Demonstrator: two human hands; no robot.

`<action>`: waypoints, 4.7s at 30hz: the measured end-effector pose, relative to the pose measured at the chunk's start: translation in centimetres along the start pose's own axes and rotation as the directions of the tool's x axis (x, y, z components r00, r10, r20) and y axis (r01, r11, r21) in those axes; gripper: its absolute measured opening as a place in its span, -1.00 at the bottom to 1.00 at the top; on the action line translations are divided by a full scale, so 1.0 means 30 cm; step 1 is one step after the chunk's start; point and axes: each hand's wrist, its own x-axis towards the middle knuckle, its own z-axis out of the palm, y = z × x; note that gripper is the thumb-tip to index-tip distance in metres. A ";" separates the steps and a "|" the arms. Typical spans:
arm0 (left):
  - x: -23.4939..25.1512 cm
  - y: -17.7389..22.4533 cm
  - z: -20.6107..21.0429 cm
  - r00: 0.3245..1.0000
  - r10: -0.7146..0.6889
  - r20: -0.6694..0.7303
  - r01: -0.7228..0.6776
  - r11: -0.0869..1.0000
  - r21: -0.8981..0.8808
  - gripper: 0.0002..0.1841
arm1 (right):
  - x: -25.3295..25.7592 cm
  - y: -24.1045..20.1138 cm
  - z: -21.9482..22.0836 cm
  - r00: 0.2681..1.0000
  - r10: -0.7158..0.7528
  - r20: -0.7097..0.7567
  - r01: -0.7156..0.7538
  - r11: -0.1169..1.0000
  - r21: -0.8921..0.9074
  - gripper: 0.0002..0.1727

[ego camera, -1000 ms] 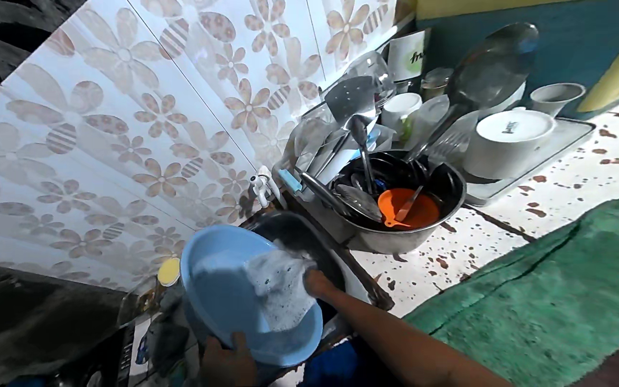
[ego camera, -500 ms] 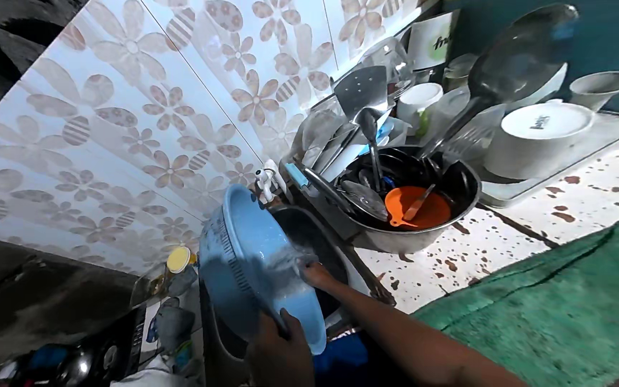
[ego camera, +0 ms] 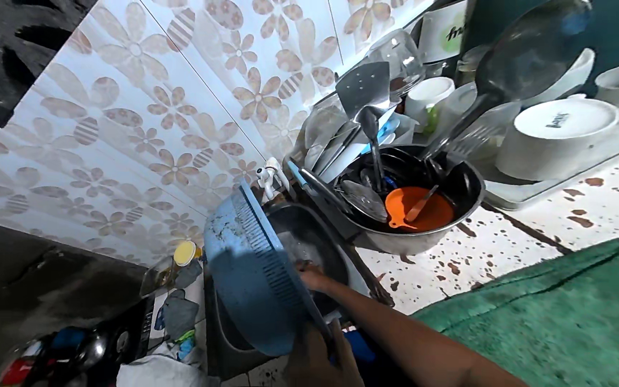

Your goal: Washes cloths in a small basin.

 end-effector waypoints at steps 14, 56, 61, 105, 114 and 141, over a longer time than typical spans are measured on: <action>0.163 -0.602 0.092 0.752 -0.648 0.123 0.654 0.756 -0.017 -0.49 | -0.020 -0.011 -0.038 0.860 0.259 -0.439 -0.280 0.960 0.017 -0.19; 0.006 -0.761 0.268 0.643 -0.709 0.289 0.633 0.705 0.321 -0.43 | -0.049 -0.620 -0.347 0.529 -0.437 -0.727 0.254 0.899 -0.356 -0.65; 0.009 -0.766 0.265 0.632 -0.715 0.298 0.644 0.699 0.311 -0.43 | 0.015 -0.532 -0.293 0.398 -0.388 -0.831 0.424 0.881 -0.208 -0.48; -0.043 -1.302 -0.199 0.425 -0.843 -0.328 0.874 0.477 -0.091 -0.14 | 0.174 -0.325 -0.299 0.960 0.042 -0.278 0.042 0.956 0.291 -0.61; 0.225 -0.709 -0.163 0.787 -0.579 -0.213 0.277 0.639 -0.717 0.12 | 0.126 -0.386 0.006 0.965 -0.074 0.253 -0.010 0.948 0.317 -0.20; 0.110 -0.730 -0.082 0.744 -0.619 -0.251 0.468 0.751 -0.466 0.09 | 0.207 0.063 0.118 0.994 -0.022 -0.111 -0.071 0.642 -0.763 0.29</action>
